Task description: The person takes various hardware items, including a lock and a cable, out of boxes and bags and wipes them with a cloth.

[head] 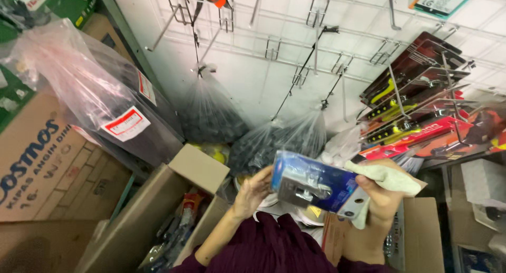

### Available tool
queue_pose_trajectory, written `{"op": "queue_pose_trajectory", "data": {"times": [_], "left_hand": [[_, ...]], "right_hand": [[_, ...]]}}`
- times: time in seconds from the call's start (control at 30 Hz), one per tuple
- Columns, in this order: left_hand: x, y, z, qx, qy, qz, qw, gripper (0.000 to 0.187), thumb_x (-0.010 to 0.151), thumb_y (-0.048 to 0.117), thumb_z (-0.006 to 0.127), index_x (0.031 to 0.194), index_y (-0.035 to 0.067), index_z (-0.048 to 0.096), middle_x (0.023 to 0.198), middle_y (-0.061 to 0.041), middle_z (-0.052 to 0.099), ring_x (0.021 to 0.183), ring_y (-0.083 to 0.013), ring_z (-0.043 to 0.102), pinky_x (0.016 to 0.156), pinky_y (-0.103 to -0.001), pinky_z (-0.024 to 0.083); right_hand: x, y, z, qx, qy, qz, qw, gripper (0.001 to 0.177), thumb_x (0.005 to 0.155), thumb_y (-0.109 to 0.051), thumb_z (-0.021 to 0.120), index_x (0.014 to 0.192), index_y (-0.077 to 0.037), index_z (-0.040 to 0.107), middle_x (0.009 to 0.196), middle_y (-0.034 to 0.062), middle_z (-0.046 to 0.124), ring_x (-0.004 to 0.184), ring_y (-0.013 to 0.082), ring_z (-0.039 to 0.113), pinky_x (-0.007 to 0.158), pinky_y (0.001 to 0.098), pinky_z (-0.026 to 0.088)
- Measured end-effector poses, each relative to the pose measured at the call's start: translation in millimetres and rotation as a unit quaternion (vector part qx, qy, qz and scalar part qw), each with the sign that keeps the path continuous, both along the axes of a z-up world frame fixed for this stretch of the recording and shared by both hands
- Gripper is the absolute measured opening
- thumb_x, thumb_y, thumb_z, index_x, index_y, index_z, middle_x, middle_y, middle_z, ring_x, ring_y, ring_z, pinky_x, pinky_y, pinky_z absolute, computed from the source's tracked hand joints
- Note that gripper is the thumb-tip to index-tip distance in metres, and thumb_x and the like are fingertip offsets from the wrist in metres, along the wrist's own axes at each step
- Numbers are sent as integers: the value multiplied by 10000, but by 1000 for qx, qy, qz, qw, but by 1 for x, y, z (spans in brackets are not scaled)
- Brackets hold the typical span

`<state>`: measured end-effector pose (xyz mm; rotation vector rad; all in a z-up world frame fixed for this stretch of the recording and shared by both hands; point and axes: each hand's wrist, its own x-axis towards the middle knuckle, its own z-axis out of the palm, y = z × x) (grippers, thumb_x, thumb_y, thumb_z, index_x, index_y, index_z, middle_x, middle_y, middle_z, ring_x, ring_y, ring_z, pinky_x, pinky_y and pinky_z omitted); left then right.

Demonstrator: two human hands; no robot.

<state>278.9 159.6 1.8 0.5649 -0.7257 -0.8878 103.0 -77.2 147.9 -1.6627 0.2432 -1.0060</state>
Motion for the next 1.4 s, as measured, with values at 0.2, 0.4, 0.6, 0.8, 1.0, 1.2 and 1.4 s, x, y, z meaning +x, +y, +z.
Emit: {"op": "queue_pose_trajectory", "data": {"times": [0.2, 0.4, 0.6, 0.8, 1.0, 1.2, 1.4], "left_hand": [[57, 9, -6, 76, -221, 65, 970, 575, 1022, 535, 597, 1176, -18, 636, 951, -58, 631, 847, -159, 593, 797, -296, 503], [49, -8, 16, 129, -99, 276, 947, 565, 1093, 470, 496, 814, -1, 634, 730, 5, 597, 659, -79, 522, 627, -258, 443], [52, -18, 74, 45, 114, 337, 934, 532, 1082, 493, 495, 917, 4, 628, 853, -34, 667, 747, -104, 613, 686, -281, 513], [58, -25, 111, -40, 198, 345, 917, 502, 1067, 499, 492, 1034, 10, 602, 929, -62, 683, 800, -149, 671, 744, -327, 560], [46, -57, 118, -113, 268, 360, 886, 473, 1086, 510, 493, 1128, 46, 579, 1038, -85, 667, 919, -183, 674, 827, -366, 563], [37, -78, 98, -100, 275, 283, 914, 474, 1051, 481, 472, 1174, 41, 596, 1141, -80, 670, 1026, -200, 672, 923, -388, 558], [38, -38, 79, -46, -60, 160, 984, 583, 1114, 507, 533, 1239, -50, 649, 1155, -104, 687, 1062, -160, 631, 955, -322, 504]], "right_hand": [[30, 28, 41, -33, 162, -25, 986, 178, 762, -3, 757, 929, 20, 702, 875, 91, 682, 771, 176, 652, 698, 298, 503], [79, 40, 63, -66, 98, 55, 991, 282, 959, -197, 716, 1134, 22, 687, 1037, 62, 690, 915, 142, 651, 820, 280, 521], [90, 104, 42, 106, -85, 36, 990, 809, 951, -627, 700, 1405, 9, 490, 1266, 147, 640, 1157, 206, 664, 1012, 312, 523], [115, 91, -1, 351, -192, -44, 915, 951, 829, -728, 610, 1447, -27, 434, 1359, 104, 623, 1238, 222, 626, 1081, 370, 500], [103, 81, -40, 11, -124, -94, 988, 683, 943, -419, 793, 1416, -11, 516, 1244, 42, 588, 1134, 128, 562, 997, 289, 465], [118, 68, -36, 42, -187, -195, 962, 313, 1065, -285, 714, 1122, -25, 548, 992, 22, 559, 889, 110, 536, 814, 266, 441], [117, 66, -11, 52, -280, -210, 935, 290, 1063, -230, 665, 1220, -28, 529, 1095, 34, 591, 971, 128, 580, 874, 318, 494]]}}
